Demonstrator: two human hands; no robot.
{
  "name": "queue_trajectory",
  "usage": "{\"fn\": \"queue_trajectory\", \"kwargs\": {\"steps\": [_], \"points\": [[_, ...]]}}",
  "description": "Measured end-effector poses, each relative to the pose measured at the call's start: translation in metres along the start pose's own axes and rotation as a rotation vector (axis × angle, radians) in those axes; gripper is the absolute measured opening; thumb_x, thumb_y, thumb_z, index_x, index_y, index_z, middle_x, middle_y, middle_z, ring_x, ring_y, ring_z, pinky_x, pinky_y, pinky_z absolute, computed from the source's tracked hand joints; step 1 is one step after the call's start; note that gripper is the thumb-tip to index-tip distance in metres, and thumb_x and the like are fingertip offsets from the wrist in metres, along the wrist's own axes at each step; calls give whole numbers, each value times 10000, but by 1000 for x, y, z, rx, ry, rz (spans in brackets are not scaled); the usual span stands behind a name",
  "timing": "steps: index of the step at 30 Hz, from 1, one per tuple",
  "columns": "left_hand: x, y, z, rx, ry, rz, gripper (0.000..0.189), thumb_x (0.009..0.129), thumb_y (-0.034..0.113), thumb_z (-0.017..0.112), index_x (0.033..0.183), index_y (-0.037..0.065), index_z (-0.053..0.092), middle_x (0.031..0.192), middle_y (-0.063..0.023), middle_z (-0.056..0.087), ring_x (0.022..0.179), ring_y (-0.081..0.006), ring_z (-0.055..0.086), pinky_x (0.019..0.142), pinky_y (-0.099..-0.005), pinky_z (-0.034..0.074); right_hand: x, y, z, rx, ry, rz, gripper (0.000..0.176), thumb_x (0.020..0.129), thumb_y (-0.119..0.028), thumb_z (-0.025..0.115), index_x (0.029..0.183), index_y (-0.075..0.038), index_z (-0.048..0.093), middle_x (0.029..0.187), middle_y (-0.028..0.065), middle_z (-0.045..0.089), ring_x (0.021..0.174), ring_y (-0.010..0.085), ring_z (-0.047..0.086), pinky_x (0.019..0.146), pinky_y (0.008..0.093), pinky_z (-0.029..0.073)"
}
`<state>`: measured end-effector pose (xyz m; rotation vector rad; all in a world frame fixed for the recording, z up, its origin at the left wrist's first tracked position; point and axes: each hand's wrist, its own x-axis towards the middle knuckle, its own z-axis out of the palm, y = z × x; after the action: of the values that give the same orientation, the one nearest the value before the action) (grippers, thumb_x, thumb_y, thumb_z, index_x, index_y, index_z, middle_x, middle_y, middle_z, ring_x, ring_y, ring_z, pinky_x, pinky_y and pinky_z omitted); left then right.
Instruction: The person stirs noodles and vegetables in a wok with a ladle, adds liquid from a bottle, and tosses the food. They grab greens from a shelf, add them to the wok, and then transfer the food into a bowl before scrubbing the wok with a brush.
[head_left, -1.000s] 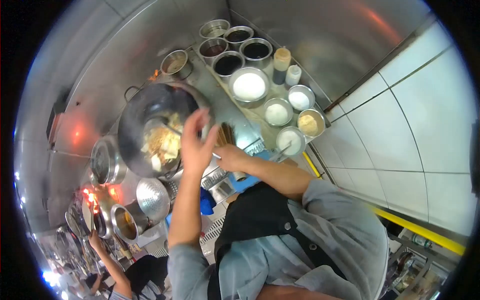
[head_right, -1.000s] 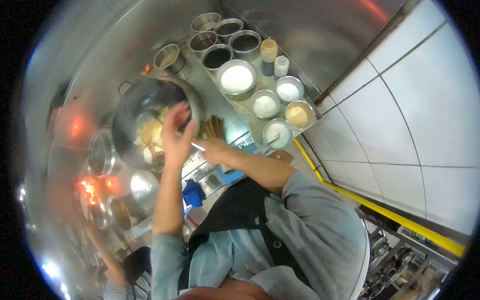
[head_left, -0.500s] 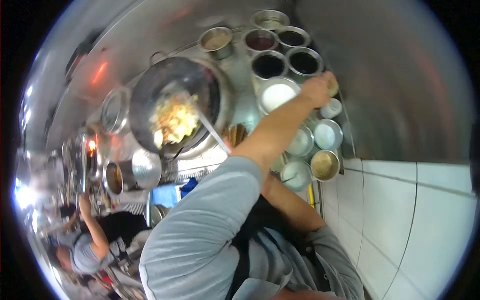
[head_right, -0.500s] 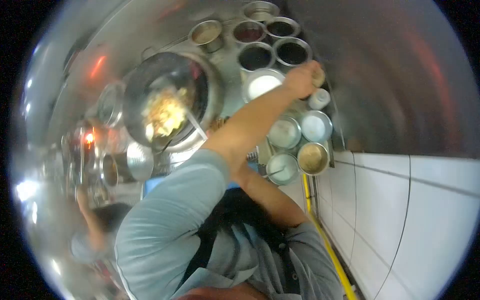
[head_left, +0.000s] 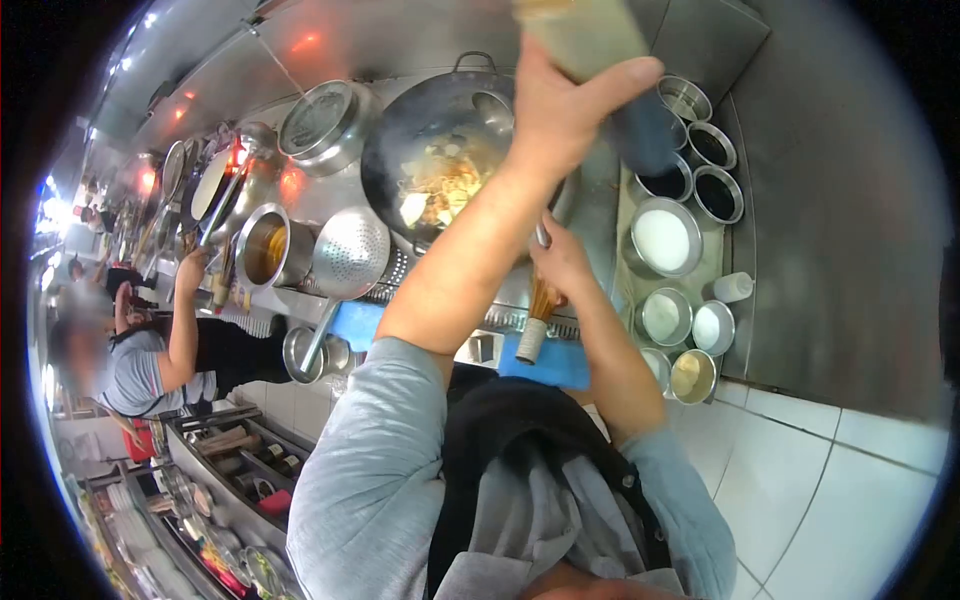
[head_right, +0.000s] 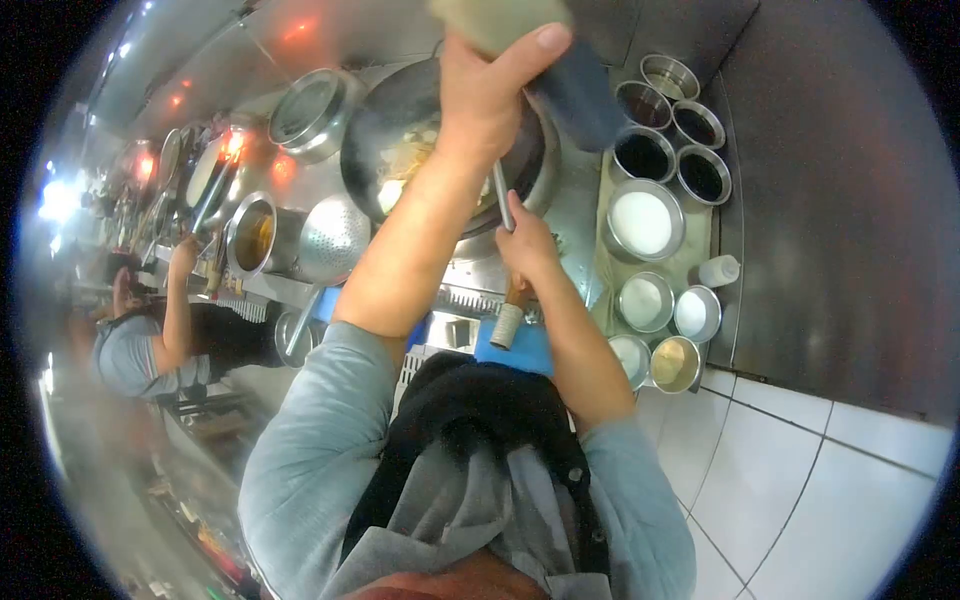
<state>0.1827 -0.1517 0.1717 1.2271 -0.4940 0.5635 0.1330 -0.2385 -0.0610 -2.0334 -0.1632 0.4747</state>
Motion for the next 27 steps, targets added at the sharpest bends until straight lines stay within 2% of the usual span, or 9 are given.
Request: {"fn": "queue_trajectory", "kwargs": {"steps": [2,4,6,9,11,12,14,18,27], "points": [[-12,3,-51,-92,129,-96,509,759,139,886,1151,10,587,1029,-73,706,902,-147,681,810,-308,556,-5,-13,-2,63,-82,118,715,879,-185,654,1554,-197,418,895,232,713,811,338,725,762,411,550],[-41,18,-122,290,156,-170,672,718,251,898,1231,-36,573,1107,-132,706,1005,-213,682,906,-347,536,-27,-11,-3,-229,-143,-96,713,888,-175,645,1560,-229,413,885,228,704,764,331,708,745,412,544],[-73,33,-193,709,116,-198,770,684,354,887,1256,-54,571,1183,-173,701,1085,-267,670,975,-373,503,-63,-3,14,-226,-97,-172,708,890,-186,654,1557,-225,419,897,255,683,687,348,676,712,410,536],[-100,59,-269,1197,-206,-596,675,674,371,818,1212,21,609,1074,-246,717,1035,-417,684,910,-432,536,-127,-14,41,-111,69,-219,704,916,-134,645,1573,-189,397,868,195,689,604,269,636,631,363,524],[-110,51,-303,1373,-367,-663,639,688,353,811,1200,27,609,1078,-241,718,1038,-409,688,901,-446,540,-149,-31,55,473,-108,-5,711,940,-53,623,1593,-145,359,792,86,647,552,162,585,535,291,477],[-110,51,-312,1558,-526,-728,604,703,334,805,1188,32,609,1081,-236,718,1041,-402,691,892,-461,544,-156,-35,60,476,-93,-1,711,940,-53,623,1593,-145,359,792,86,647,552,162,585,535,291,477],[-110,50,-325,1647,-608,-681,551,733,292,773,1198,37,626,1073,-217,731,1029,-378,706,880,-451,558,-170,-37,65,688,-166,91,723,947,16,600,1604,-106,324,758,9,574,546,84,530,485,233,422],[-98,46,-342,1890,-867,-572,388,817,187,689,1181,52,685,1059,-166,754,994,-315,738,838,-425,588,-188,-41,89,743,-174,101,724,940,12,598,1602,-92,323,752,19,576,532,100,526,492,242,413],[-68,81,-354,1993,-963,-454,210,854,161,649,992,73,780,1046,-150,763,1001,-304,742,850,-410,591,-185,-54,103,781,-94,92,715,929,-13,610,1590,-69,342,744,10,569,530,107,534,491,250,422]]}}
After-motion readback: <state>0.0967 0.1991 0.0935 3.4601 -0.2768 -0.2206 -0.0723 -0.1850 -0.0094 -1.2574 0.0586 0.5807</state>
